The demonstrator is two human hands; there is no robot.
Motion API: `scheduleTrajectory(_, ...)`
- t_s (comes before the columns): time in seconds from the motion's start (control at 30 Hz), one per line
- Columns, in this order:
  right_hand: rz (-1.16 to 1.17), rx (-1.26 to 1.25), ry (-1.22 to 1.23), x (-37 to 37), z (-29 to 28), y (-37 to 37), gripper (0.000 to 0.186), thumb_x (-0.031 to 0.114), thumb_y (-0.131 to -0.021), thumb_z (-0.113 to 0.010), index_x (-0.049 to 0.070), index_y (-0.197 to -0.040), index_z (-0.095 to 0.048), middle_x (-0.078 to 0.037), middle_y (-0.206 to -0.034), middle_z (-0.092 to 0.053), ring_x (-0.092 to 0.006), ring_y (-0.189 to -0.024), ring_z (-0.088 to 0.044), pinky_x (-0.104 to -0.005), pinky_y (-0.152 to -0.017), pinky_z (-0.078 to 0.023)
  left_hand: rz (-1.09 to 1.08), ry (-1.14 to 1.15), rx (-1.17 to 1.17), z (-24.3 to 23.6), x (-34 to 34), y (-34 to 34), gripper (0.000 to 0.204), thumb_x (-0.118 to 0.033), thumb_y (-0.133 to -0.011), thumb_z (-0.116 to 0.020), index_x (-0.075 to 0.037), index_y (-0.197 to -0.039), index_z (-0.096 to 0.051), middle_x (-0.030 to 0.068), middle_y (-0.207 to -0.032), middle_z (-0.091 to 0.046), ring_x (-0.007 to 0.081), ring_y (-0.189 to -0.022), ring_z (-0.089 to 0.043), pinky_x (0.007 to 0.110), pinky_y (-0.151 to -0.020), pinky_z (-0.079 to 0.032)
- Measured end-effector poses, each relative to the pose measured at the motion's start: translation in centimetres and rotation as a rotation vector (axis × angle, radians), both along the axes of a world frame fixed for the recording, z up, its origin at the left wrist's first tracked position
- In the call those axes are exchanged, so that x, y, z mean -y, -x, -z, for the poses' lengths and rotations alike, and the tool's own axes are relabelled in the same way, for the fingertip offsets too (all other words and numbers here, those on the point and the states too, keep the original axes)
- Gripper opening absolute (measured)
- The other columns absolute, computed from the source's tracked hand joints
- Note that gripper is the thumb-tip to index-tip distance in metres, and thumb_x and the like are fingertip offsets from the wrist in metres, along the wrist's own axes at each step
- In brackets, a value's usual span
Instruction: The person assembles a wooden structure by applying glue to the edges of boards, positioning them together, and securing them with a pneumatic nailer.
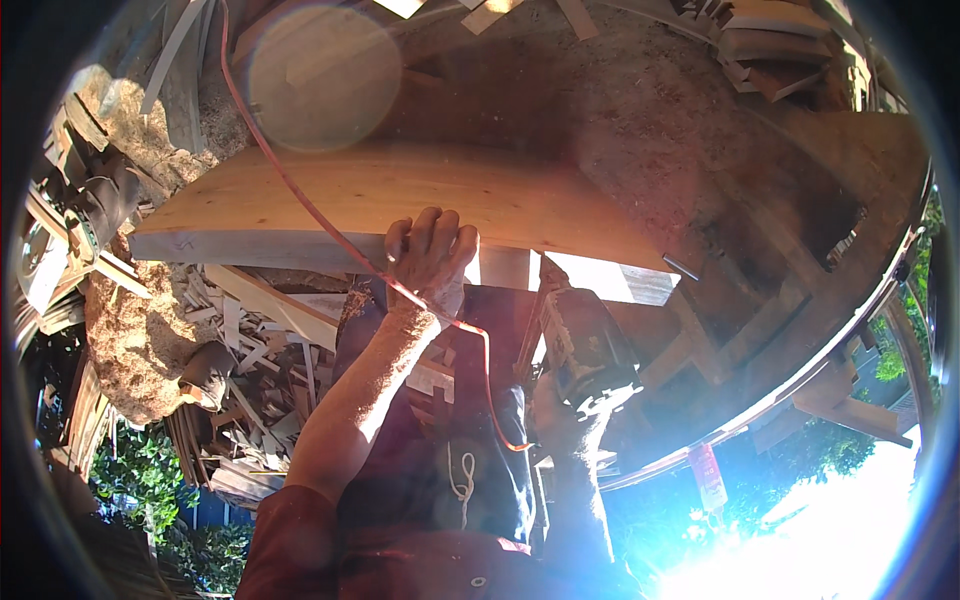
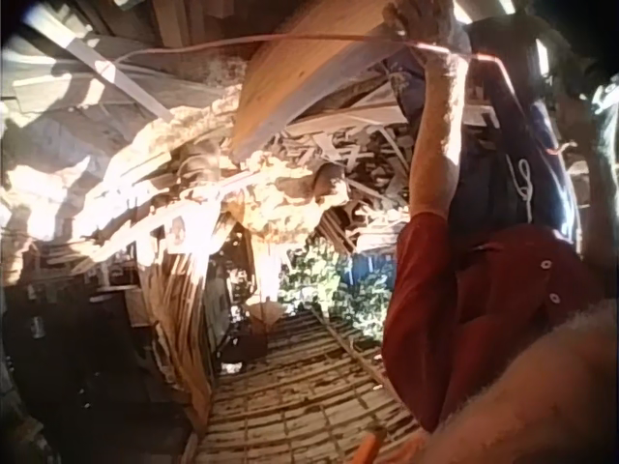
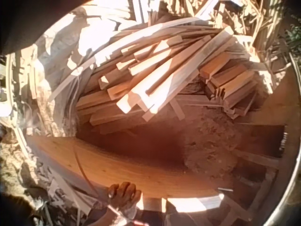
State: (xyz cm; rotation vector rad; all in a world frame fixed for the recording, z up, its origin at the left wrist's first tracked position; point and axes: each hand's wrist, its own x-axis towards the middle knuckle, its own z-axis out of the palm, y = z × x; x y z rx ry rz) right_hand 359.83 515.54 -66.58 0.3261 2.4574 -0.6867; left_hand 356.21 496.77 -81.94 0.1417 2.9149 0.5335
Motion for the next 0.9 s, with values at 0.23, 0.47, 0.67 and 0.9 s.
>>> scheduleTrajectory(0.23, 0.077, -0.042, -0.019, 0.3, -0.1, 0.1, 0.025, 0.007, -0.083, -0.070, -0.003, -0.105, -0.063, -0.015, -0.100, -0.065, -0.0255, -0.089, -0.067, -0.0421, -0.077, -0.053, 0.053, -0.083, 0.017, -0.6, 1.6, -0.5, 0.049, -0.015, -0.073, -0.067, -0.010, -0.120, -0.053, 0.0079, -0.117, -0.053, 0.0251, -0.120, -0.051, 0.048, -0.100, -0.034)
scheduleTrajectory(0.47, 0.093, -0.067, -0.049, 0.6, 0.2, -0.4, 0.024, 0.007, -0.084, -0.070, -0.003, -0.105, -0.063, -0.015, -0.100, -0.065, -0.0253, -0.089, -0.067, -0.0420, -0.076, -0.053, 0.015, 0.172, -0.151, 0.9, 16.0, -4.2, 0.059, -0.025, -0.072, -0.071, -0.008, -0.127, -0.060, 0.0121, -0.124, -0.057, 0.0311, -0.119, -0.055, 0.056, -0.107, -0.037)
scheduleTrajectory(0.67, 0.034, -0.057, -0.087, 0.8, -0.1, -0.5, 0.023, 0.006, -0.084, -0.070, -0.003, -0.104, -0.064, -0.015, -0.100, -0.066, -0.0255, -0.089, -0.067, -0.0420, -0.076, -0.053, 0.007, 0.129, -0.236, 3.0, 17.9, -5.2, 0.042, -0.018, -0.080, -0.062, -0.004, -0.120, -0.062, 0.0153, -0.119, -0.059, 0.0328, -0.113, -0.059, 0.054, -0.103, -0.044)
scheduleTrajectory(0.9, -0.074, -0.049, -0.124, 0.9, -0.5, -1.2, 0.023, 0.006, -0.084, -0.070, -0.003, -0.104, -0.064, -0.015, -0.100, -0.066, -0.0256, -0.088, -0.067, -0.0420, -0.076, -0.053, -0.087, 0.139, -0.324, 3.5, 17.0, -5.2, 0.029, -0.016, -0.085, -0.060, -0.004, -0.111, -0.063, 0.0126, -0.111, -0.062, 0.0300, -0.106, -0.063, 0.052, -0.102, -0.046)
